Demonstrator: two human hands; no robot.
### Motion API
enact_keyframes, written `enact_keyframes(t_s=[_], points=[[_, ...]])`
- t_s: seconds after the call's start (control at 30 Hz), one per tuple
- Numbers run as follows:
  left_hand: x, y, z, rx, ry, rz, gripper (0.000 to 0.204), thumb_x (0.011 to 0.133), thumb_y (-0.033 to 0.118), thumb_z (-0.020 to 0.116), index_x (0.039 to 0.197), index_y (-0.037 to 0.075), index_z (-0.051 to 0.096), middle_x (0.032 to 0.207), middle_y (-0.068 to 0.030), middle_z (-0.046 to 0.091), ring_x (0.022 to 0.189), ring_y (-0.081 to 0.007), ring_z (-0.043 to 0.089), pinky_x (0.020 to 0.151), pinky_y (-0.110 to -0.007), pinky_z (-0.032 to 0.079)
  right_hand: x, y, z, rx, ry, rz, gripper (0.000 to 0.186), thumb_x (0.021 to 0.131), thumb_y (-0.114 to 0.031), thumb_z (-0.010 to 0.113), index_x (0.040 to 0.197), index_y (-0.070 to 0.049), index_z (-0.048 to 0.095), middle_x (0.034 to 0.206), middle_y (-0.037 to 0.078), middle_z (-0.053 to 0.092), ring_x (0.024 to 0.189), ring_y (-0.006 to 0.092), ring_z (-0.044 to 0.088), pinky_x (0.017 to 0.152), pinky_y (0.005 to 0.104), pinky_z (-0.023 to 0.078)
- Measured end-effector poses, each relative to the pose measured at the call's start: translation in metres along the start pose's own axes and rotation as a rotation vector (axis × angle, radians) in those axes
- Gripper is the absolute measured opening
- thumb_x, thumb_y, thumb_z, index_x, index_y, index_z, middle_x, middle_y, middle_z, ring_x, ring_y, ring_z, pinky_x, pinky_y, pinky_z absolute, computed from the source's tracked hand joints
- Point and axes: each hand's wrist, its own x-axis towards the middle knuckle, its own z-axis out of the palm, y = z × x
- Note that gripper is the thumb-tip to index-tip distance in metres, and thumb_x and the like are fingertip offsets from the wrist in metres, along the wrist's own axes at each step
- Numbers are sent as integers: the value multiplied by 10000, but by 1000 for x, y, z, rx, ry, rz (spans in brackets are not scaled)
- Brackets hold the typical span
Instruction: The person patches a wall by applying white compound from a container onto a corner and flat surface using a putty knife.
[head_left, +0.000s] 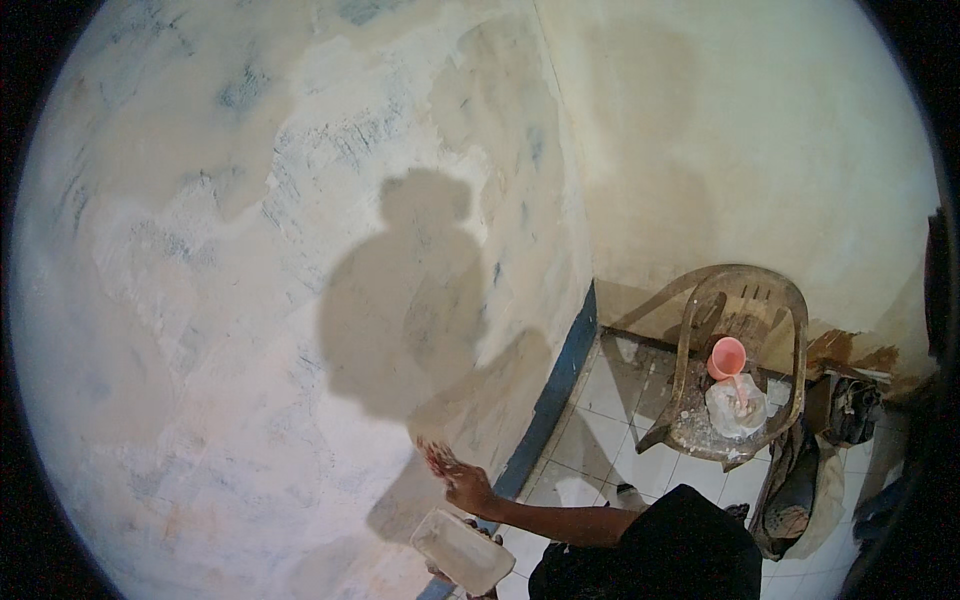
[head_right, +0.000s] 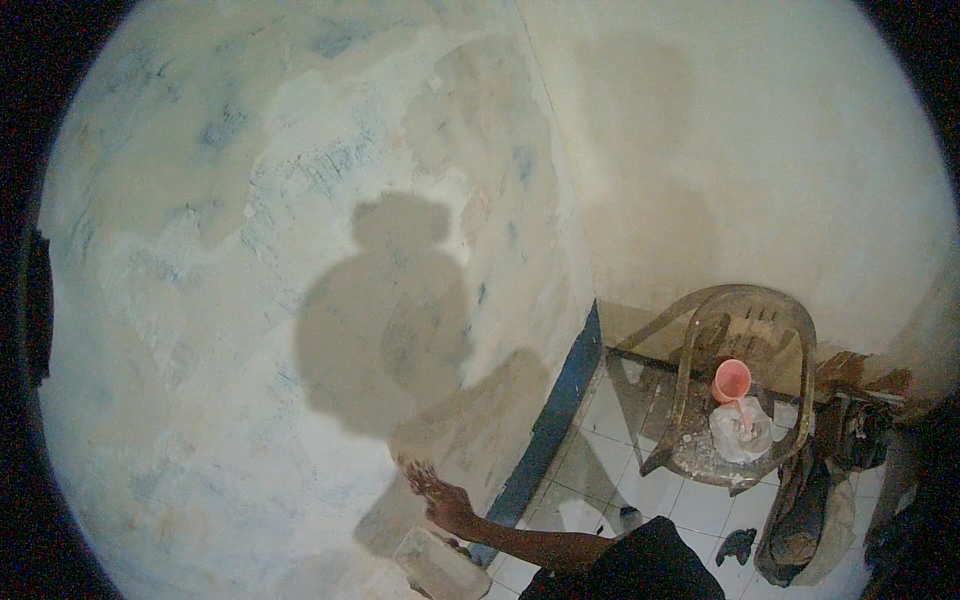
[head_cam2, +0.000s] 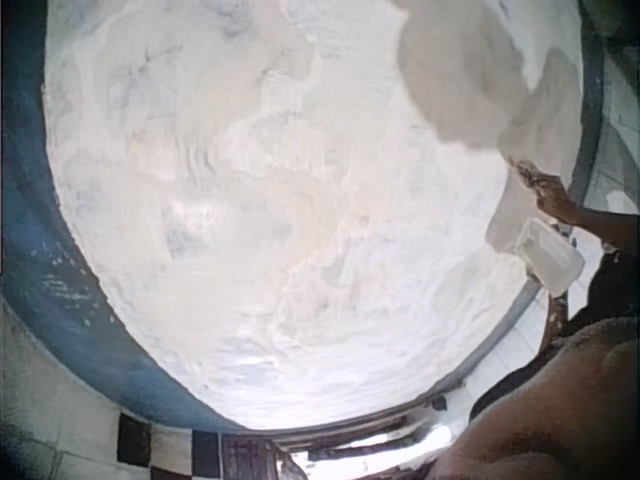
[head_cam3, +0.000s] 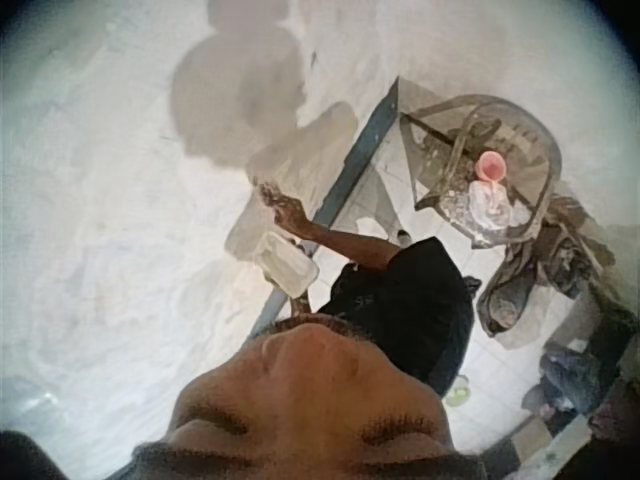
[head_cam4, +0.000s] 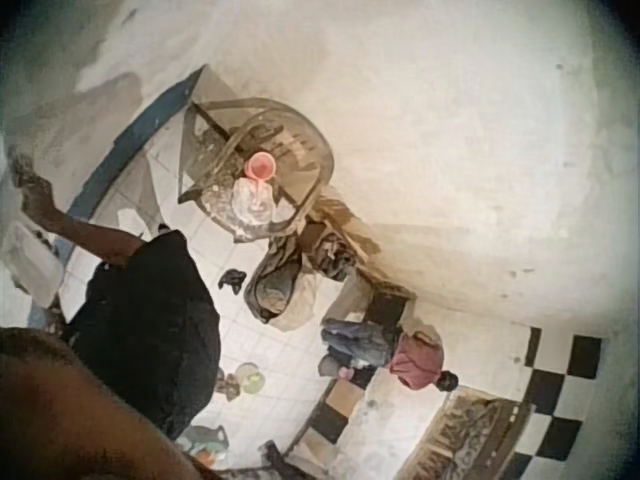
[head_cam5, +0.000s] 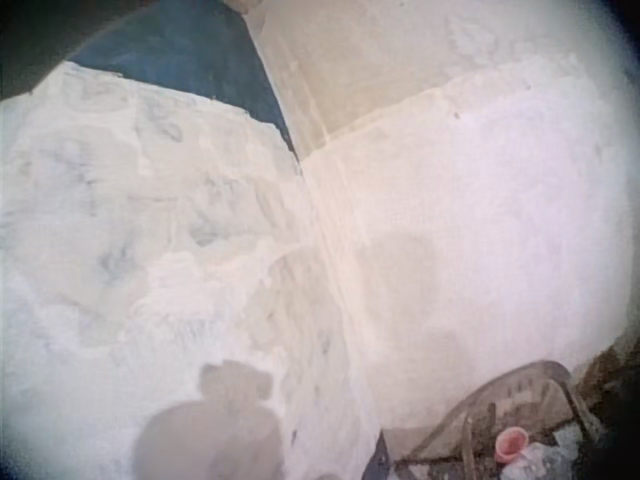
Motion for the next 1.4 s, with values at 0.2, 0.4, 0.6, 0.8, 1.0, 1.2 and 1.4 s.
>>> enact_keyframes(t_s=[0.2, 0.4, 0.6, 0.8, 1.0, 1.2, 1.4], points=[[-7, 5, -3, -136, -34, -38, 976, 580, 713, 552, 1312, 124, 291, 1217, -208, 428, 1040, -397, 474, 867, -628, 325, 32, 92, -53, -180, 462, 249, 324, 762, -70, 522, 1079, -20, 570, 673, 182, 589, 620, 303, 596, 570, 356, 463], [-24, 6, 4, -134, 32, -5, 1012, 564, 755, 524, 1324, 135, 273, 1214, -212, 428, 1044, -399, 473, 864, -649, 317, 130, 193, -88, -397, 662, 244, 544, 611, 31, 492, 1155, 22, 497, 766, 203, 583, 656, 306, 570, 625, 358, 437], [-24, 20, -42, -127, -21, 31, 979, 592, 754, 500, 1328, 151, 269, 1200, -220, 433, 1027, -418, 474, 832, -650, 342, 87, 115, -3, -116, 536, 55, 641, 594, 58, 469, 1231, 16, 414, 957, 196, 576, 803, 303, 587, 655, 339, 465], [0, 18, -43, -55, 31, 22, 961, 609, 744, 499, 1333, 160, 260, 1201, -233, 427, 1009, -434, 483, 818, -647, 359, -22, 42, 36, -10, 262, 79, 691, 602, 57, 446, 1284, -23, 363, 1105, 193, 543, 819, 318, 591, 681, 357, 496], [-2, 11, 18, -189, 41, -1, 965, 597, 741, 516, 1324, 154, 278, 1209, -233, 428, 1018, -441, 484, 842, -647, 345, 16, 70, -43, -69, 355, 211, 604, 628, 16, 481, 1228, -54, 455, 832, 198, 600, 695, 331, 584, 635, 370, 443], [-10, 15, 22, -131, 61, 2, 966, 573, 752, 521, 1301, 149, 324, 1196, -203, 456, 1017, -414, 492, 853, -638, 336, 174, 129, -107, -205, 708, 48, 517, 590, -1, 473, 1102, 50, 519, 760, 246, 581, 611, 364, 552, 548, 403, 428], [-9, 28, -31, -104, 19, 35, 977, 556, 760, 524, 1288, 140, 343, 1190, -193, 464, 1017, -400, 492, 850, -622, 345, 171, 118, -42, -365, 550, 79, 534, 580, -42, 512, 1113, -9, 525, 826, 206, 585, 715, 354, 565, 643, 414, 430]])
